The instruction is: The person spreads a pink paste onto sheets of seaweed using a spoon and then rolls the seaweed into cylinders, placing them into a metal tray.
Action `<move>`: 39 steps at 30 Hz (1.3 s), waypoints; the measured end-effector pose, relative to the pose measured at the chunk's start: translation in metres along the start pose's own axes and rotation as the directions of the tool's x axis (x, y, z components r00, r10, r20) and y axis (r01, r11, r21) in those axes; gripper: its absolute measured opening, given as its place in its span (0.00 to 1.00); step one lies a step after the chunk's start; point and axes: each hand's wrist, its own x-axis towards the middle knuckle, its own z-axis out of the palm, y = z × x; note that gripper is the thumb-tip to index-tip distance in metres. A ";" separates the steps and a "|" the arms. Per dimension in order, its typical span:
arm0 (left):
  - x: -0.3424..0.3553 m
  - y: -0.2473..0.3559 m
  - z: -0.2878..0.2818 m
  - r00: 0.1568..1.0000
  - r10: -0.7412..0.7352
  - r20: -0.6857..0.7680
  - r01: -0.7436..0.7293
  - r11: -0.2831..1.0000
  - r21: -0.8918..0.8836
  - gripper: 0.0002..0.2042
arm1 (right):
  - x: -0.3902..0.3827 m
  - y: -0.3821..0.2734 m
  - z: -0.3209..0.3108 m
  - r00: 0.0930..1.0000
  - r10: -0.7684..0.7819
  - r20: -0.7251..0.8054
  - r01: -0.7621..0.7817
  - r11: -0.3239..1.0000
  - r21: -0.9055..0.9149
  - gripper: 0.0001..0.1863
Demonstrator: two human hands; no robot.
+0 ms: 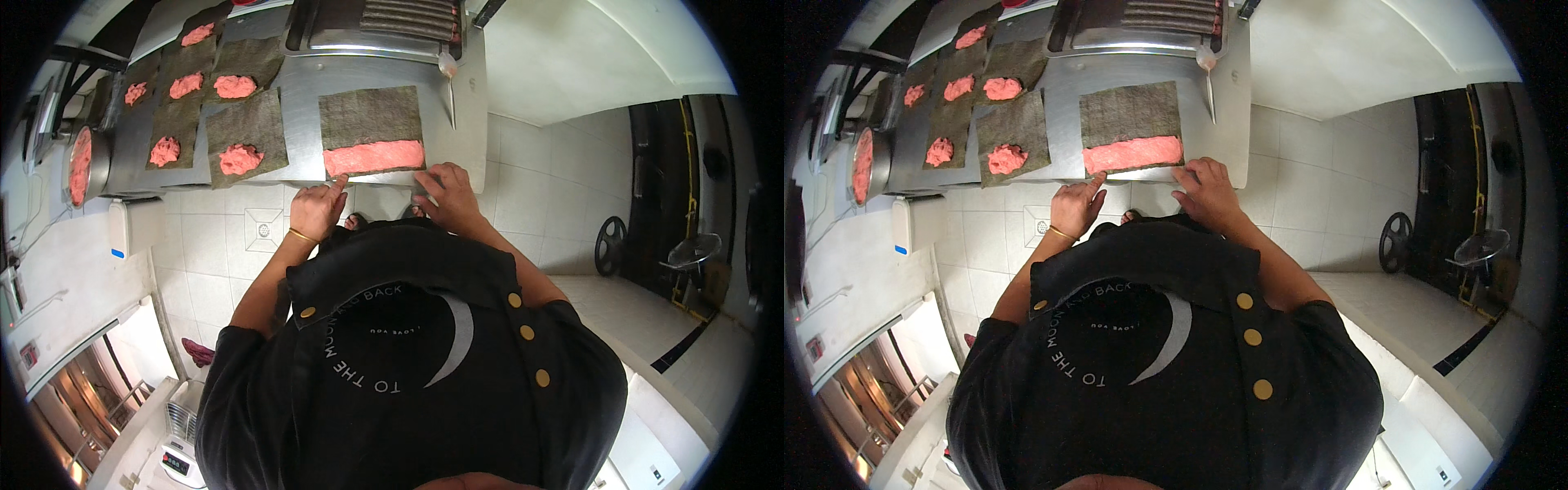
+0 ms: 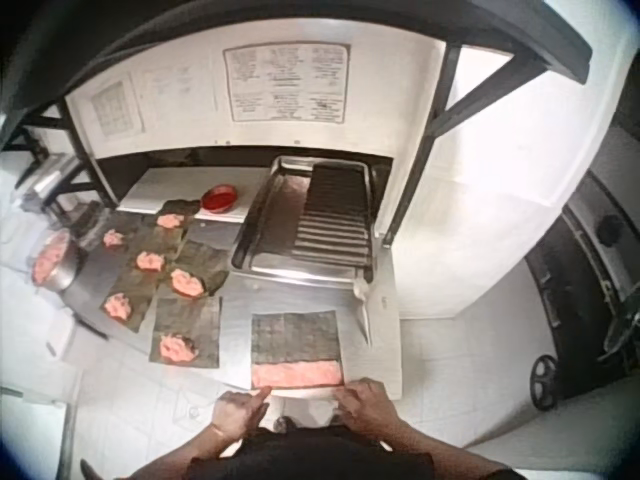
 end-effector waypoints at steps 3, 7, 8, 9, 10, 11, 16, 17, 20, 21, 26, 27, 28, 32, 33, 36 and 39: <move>0.001 -0.005 0.005 0.999 0.030 -0.040 -0.029 1.000 0.011 0.19 | 0.001 -0.007 0.012 1.000 0.009 -0.003 -0.009 1.000 0.013 0.31; 0.004 -0.006 0.006 0.995 0.055 -0.083 -0.055 0.998 0.007 0.17 | 0.014 -0.018 0.018 0.999 0.042 0.007 -0.042 0.999 -0.016 0.28; 0.005 -0.006 0.006 0.994 0.059 -0.088 -0.058 0.998 0.016 0.16 | 0.014 -0.017 0.020 1.000 0.028 -0.014 -0.028 0.999 -0.045 0.26; 0.005 -0.007 0.006 0.991 0.066 -0.113 -0.067 0.998 -0.002 0.15 | 0.014 -0.016 0.025 0.999 0.011 -0.033 -0.013 0.997 -0.072 0.24; 0.006 -0.007 0.008 0.988 0.072 -0.138 -0.076 0.997 -0.019 0.13 | 0.014 -0.015 0.030 0.999 -0.006 -0.051 0.001 0.995 -0.099 0.22; 0.006 -0.006 0.008 0.984 0.078 -0.163 -0.084 0.996 -0.035 0.11 | 0.013 -0.015 0.034 0.998 -0.025 -0.065 0.018 0.994 -0.109 0.19; -0.006 -0.010 0.015 0.977 0.082 -0.196 -0.095 0.994 -0.053 0.11 | 0.008 -0.016 0.044 0.992 -0.092 -0.088 0.074 0.977 -0.198 0.10; -0.010 -0.012 0.017 0.977 0.077 -0.198 -0.093 0.993 -0.076 0.12 | 0.007 -0.016 0.045 0.993 -0.087 -0.083 0.069 0.978 -0.197 0.09; -0.007 -0.006 0.009 0.992 0.007 -0.127 -0.012 0.999 -0.036 0.23 | 0.006 -0.015 0.046 0.994 -0.054 -0.095 0.037 0.984 -0.175 0.12; 0.000 -0.001 0.001 0.993 0.008 -0.122 -0.015 0.998 -0.058 0.28 | 0.005 -0.014 0.049 0.993 -0.035 -0.116 0.017 0.988 -0.151 0.16; 0.044 0.004 -0.022 0.999 0.041 0.027 -0.040 0.998 -0.052 0.57 | 0.032 -0.028 0.026 0.989 0.114 -0.091 -0.122 0.989 -0.084 0.50; 0.056 0.003 -0.023 0.996 0.077 0.050 -0.074 0.996 -0.059 0.59 | 0.042 -0.026 0.018 0.992 0.124 -0.037 -0.127 0.988 -0.090 0.57; 0.064 0.003 -0.026 0.991 0.105 0.079 -0.100 0.993 -0.059 0.62 | 0.049 -0.023 0.015 0.991 0.134 0.017 -0.132 0.987 -0.092 0.63; 0.078 -0.007 -0.026 0.974 0.103 0.204 -0.082 0.991 -0.110 0.61 | 0.062 -0.017 0.019 0.971 0.192 0.142 -0.177 0.978 -0.112 0.67; 0.078 -0.008 -0.029 0.973 0.094 0.210 -0.069 0.990 -0.124 0.61 | 0.061 -0.018 0.021 0.968 0.202 0.151 -0.186 0.976 -0.116 0.66; 0.079 -0.015 -0.030 0.973 0.070 0.219 -0.033 0.985 -0.169 0.59 | 0.059 -0.020 0.026 0.968 0.208 0.142 -0.193 0.975 -0.114 0.64; 0.080 -0.017 -0.031 0.970 0.057 0.238 -0.014 0.984 -0.179 0.58 | 0.059 -0.019 0.026 0.967 0.213 0.137 -0.200 0.974 -0.104 0.63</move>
